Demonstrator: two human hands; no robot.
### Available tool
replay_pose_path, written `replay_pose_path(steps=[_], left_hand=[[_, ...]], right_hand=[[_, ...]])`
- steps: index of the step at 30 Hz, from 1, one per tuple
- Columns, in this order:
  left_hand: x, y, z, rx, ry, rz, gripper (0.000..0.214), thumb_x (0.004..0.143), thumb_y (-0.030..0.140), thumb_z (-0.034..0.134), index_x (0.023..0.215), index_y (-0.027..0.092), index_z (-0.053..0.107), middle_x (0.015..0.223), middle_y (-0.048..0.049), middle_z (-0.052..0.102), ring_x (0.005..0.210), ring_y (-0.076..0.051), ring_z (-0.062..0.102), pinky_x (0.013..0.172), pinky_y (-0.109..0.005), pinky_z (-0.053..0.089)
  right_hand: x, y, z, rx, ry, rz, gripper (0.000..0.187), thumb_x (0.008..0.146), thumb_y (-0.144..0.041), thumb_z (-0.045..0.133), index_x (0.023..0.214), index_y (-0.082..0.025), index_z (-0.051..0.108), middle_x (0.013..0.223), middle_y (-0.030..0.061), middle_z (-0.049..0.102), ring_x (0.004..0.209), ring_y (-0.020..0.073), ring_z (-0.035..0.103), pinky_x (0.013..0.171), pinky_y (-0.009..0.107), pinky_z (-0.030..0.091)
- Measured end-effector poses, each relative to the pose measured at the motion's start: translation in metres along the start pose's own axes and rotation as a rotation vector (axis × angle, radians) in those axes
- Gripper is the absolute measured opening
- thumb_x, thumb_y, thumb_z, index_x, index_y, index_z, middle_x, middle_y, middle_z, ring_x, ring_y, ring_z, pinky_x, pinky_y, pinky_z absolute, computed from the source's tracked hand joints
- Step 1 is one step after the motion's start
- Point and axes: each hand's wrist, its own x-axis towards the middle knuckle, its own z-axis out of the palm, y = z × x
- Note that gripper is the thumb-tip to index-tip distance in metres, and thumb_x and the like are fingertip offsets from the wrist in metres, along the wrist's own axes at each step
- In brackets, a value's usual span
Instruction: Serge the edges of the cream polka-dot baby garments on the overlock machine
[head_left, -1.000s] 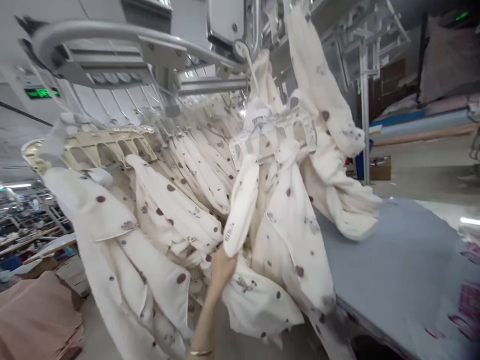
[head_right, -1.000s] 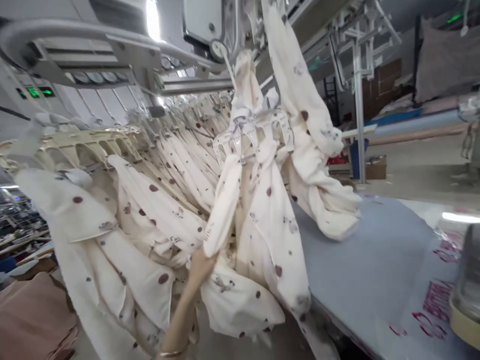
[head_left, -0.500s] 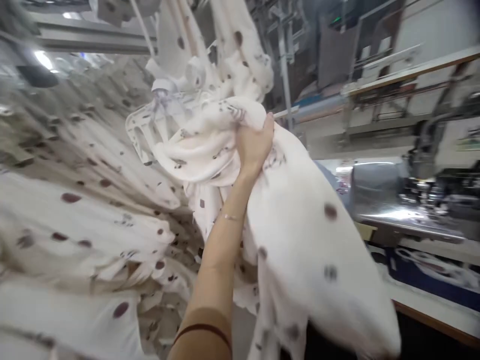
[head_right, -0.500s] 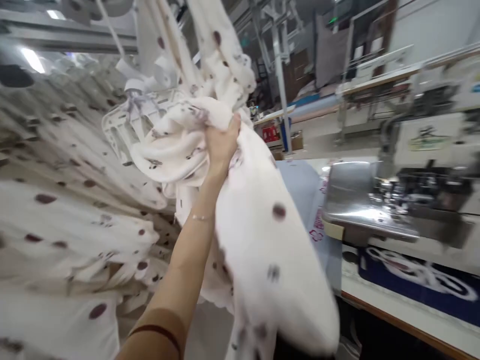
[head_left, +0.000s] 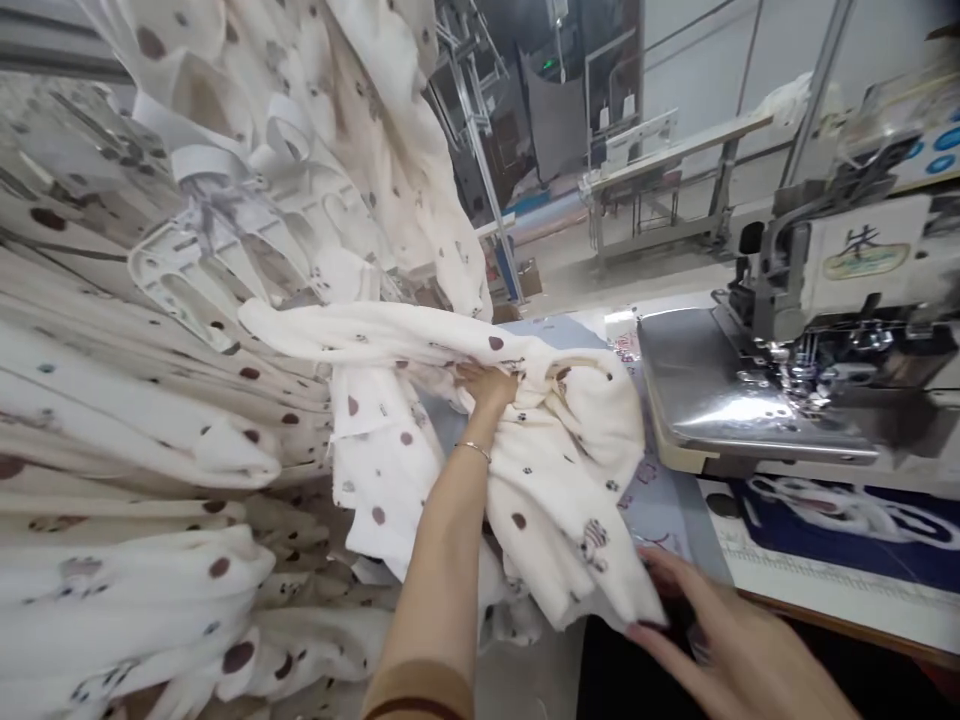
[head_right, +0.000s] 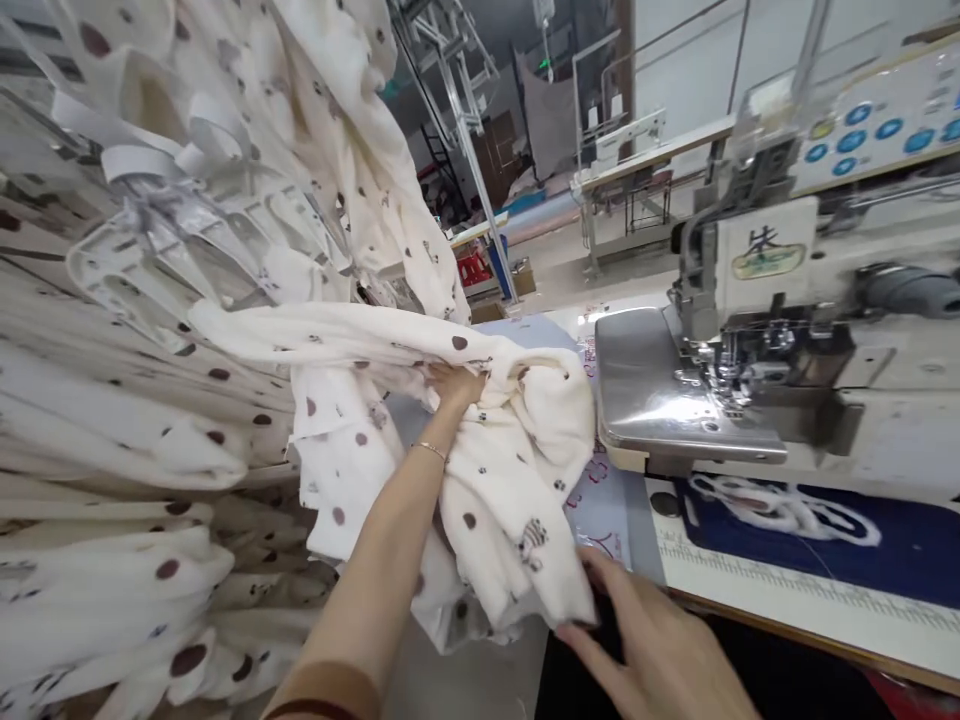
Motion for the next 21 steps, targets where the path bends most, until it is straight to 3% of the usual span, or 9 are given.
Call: replay_pose_path(steps=[3, 6, 10, 12, 13, 15, 18, 21], left_hand=[[0.007, -0.009, -0.014, -0.024, -0.003, 0.011, 0.086, 0.084, 0.059, 0.047, 0.144, 0.000, 0.026, 0.149, -0.0291, 0.024, 0.141, -0.040, 0.018, 0.111, -0.058, 0.018], [-0.015, -0.023, -0.040, -0.102, -0.041, 0.172, 0.078, 0.087, 0.058, 0.044, 0.140, 0.002, 0.034, 0.146, -0.0275, 0.034, 0.139, -0.039, 0.026, 0.110, -0.052, 0.026], [-0.081, -0.037, -0.089, -0.235, -0.120, 0.551, 0.053, 0.089, 0.049, 0.049, 0.131, 0.017, 0.050, 0.135, -0.0121, 0.053, 0.128, -0.025, 0.046, 0.107, -0.037, 0.035], [-0.120, -0.035, -0.109, -0.311, -0.205, 0.807, 0.064, 0.078, 0.055, 0.063, 0.132, 0.026, 0.047, 0.135, -0.0036, 0.054, 0.125, -0.020, 0.049, 0.105, -0.030, 0.038], [-0.137, -0.030, -0.116, -0.364, -0.280, 0.988, 0.073, 0.075, 0.056, 0.066, 0.136, 0.023, 0.043, 0.136, -0.0071, 0.053, 0.124, -0.023, 0.050, 0.101, -0.032, 0.042], [-0.158, -0.016, -0.124, -0.387, -0.323, 1.144, 0.065, 0.077, 0.046, 0.067, 0.130, 0.017, 0.047, 0.123, -0.0116, 0.061, 0.109, -0.026, 0.059, 0.087, -0.034, 0.049], [-0.159, 0.007, -0.129, -0.309, -0.293, 1.133, 0.013, 0.080, 0.025, 0.059, 0.087, 0.015, 0.062, 0.079, -0.0057, 0.067, 0.072, -0.020, 0.062, 0.062, -0.029, 0.045], [-0.146, 0.021, -0.138, -0.351, -0.296, 1.107, 0.023, 0.082, 0.025, 0.056, 0.061, 0.017, 0.051, 0.058, 0.0005, 0.056, 0.059, -0.014, 0.053, 0.054, -0.025, 0.036]], right_hand=[[0.013, -0.013, 0.014, -0.043, 0.068, -0.163, 0.039, 0.099, -0.034, 0.032, 0.124, -0.011, 0.051, 0.085, 0.0070, 0.066, 0.065, 0.0169, 0.065, 0.045, 0.024, 0.048], [0.034, -0.009, 0.006, 0.003, 0.130, -0.222, 0.029, 0.097, -0.021, 0.031, 0.111, -0.017, 0.057, 0.083, 0.0035, 0.066, 0.065, 0.0137, 0.065, 0.052, 0.021, 0.050], [0.072, 0.010, -0.023, 0.058, 0.181, -0.224, 0.024, 0.096, -0.019, 0.035, 0.107, -0.018, 0.057, 0.091, 0.0027, 0.066, 0.073, 0.0116, 0.065, 0.060, 0.018, 0.051], [0.092, 0.014, -0.035, 0.082, 0.212, -0.266, 0.023, 0.096, -0.018, 0.038, 0.110, -0.019, 0.056, 0.095, 0.0021, 0.066, 0.079, 0.0116, 0.065, 0.065, 0.019, 0.052], [0.101, 0.013, -0.041, 0.094, 0.234, -0.299, 0.022, 0.096, -0.018, 0.039, 0.111, -0.020, 0.056, 0.096, 0.0015, 0.065, 0.082, 0.0113, 0.064, 0.068, 0.019, 0.052], [0.114, 0.007, -0.053, 0.111, 0.294, -0.361, 0.021, 0.095, -0.016, 0.044, 0.111, -0.022, 0.055, 0.096, -0.0006, 0.065, 0.084, 0.0102, 0.063, 0.074, 0.019, 0.051], [0.116, -0.007, -0.074, 0.092, 0.411, -0.334, 0.022, 0.091, -0.014, 0.053, 0.111, -0.022, 0.056, 0.096, -0.0006, 0.063, 0.084, 0.0108, 0.061, 0.081, 0.023, 0.048], [0.101, -0.020, -0.083, 0.076, 0.473, -0.137, 0.018, 0.091, -0.023, 0.057, 0.109, -0.020, 0.056, 0.100, 0.0030, 0.062, 0.087, 0.0143, 0.059, 0.084, 0.027, 0.046]])
